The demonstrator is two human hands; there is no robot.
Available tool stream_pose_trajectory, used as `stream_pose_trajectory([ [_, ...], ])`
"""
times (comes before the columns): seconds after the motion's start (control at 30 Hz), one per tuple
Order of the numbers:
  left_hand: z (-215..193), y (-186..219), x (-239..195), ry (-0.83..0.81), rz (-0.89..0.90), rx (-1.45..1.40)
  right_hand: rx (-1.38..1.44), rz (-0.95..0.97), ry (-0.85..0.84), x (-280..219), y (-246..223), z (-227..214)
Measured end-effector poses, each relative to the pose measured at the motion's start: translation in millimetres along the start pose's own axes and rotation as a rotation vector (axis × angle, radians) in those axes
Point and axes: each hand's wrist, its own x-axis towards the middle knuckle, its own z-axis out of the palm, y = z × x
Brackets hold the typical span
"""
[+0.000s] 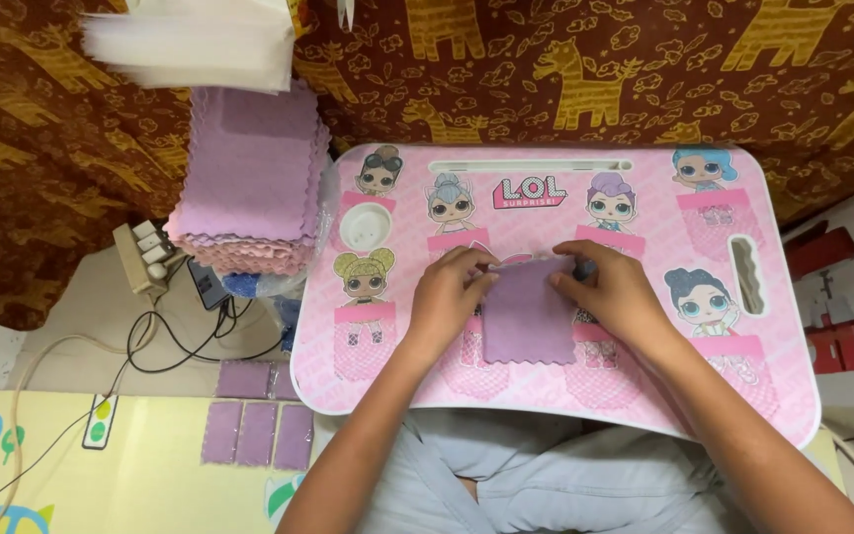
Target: The person uses a lint roller to roll over small purple fabric pieces on a pink tray. They repeatedly roll the fabric, fold it, and place it into a plastic bag.
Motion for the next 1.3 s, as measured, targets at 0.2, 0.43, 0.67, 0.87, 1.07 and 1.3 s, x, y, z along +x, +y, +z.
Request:
stream_pose_trajectory([
  [0.2,-3,4,-9,0.031,0.017,-0.155,0.421,0.094,0.056,-7,1,3],
  [0.43,-5,0,-16,0.019,0.110,-0.149,0.569,0.080,0.118,-26,1,3],
  [0.67,-8,-10,-22,-0.032,0.233,-0.123,0.505,-0.084,0.089,-36,4,2],
  [0.87,-21,-4,-31,-0.094,0.372,-0.127,0.286,-0.518,0.092,-29,31,2],
  [1.07,-15,-20,-36,-0.133,0.421,-0.009,0.194,-0.595,0.029,-29,32,-4],
  [1.3,-15,-24,-38,-0.161,0.506,0.079,0.095,-0.627,-0.038,-33,27,-9],
])
